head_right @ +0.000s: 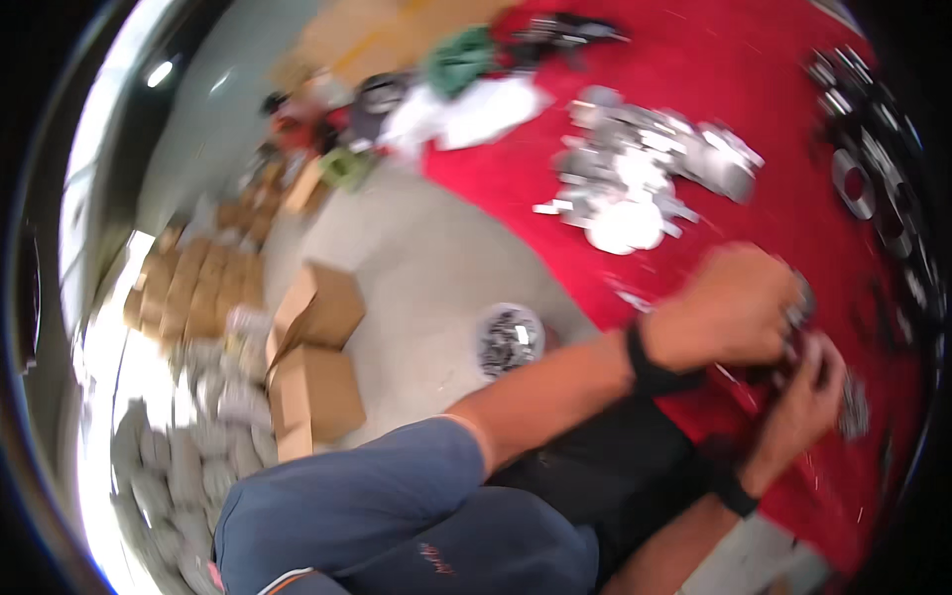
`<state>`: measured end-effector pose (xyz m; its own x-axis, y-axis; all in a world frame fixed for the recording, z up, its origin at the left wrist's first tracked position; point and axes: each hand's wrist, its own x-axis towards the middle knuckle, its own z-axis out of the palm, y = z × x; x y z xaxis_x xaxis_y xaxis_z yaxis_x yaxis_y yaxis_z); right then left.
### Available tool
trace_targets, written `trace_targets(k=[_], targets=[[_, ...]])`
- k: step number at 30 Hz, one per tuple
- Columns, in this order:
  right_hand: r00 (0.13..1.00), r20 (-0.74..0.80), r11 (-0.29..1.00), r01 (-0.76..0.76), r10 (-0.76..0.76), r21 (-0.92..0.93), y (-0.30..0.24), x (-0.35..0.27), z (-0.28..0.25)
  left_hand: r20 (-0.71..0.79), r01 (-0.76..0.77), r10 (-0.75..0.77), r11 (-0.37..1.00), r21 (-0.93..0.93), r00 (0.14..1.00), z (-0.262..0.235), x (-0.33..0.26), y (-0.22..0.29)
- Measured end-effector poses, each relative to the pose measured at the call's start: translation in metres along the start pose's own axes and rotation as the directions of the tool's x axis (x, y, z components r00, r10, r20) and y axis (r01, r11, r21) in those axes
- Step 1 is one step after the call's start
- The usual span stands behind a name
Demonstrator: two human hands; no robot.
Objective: The person is assembling small mechanical parts, specifically inserting screws into a circular metal component.
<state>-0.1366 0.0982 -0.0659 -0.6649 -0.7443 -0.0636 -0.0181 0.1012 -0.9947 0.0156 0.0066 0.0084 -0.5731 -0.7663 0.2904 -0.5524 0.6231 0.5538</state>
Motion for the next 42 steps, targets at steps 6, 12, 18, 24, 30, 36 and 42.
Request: trace_targets(k=[6, 12, 18, 24, 30, 36, 42], targets=[[0.998, 0.055, 0.959, 0.019, -0.036, 0.281, -0.011, -0.001, 0.006, 0.087, 0.012, 0.002, 0.987, -0.16, 0.996, 0.012, 0.009, -0.016], [0.994, 0.047, 0.949, -0.11, 0.101, 0.296, -0.027, 0.002, 0.0, 0.122, 0.097, -0.079, 0.985, -0.145, 0.989, 0.011, 0.012, -0.001], [0.997, 0.068, 0.981, -0.041, 0.029, 0.188, -0.024, 0.001, 0.004, 0.097, 0.106, -0.094, 0.986, -0.128, 0.991, 0.01, 0.016, 0.0], [0.997, 0.064, 0.99, -0.043, 0.034, 0.134, -0.018, 0.002, 0.008, 0.155, 0.156, -0.136, 0.979, -0.128, 0.979, 0.008, 0.012, 0.001], [0.991, -0.005, 0.917, -0.12, 0.132, 0.381, -0.031, -0.005, 0.009, 0.236, 0.225, -0.153, 0.921, -0.317, 0.96, 0.009, 0.014, 0.007], [0.974, 0.158, 0.965, -0.188, 0.16, 0.181, -0.051, -0.002, -0.01, 0.262, 0.104, -0.043, 0.969, -0.222, 0.964, -0.002, 0.01, 0.017], [0.995, 0.024, 0.994, 0.091, -0.093, 0.066, -0.042, -0.01, 0.009, 0.254, 0.095, -0.033, 0.967, -0.237, 0.967, 0.004, 0.019, 0.012]])
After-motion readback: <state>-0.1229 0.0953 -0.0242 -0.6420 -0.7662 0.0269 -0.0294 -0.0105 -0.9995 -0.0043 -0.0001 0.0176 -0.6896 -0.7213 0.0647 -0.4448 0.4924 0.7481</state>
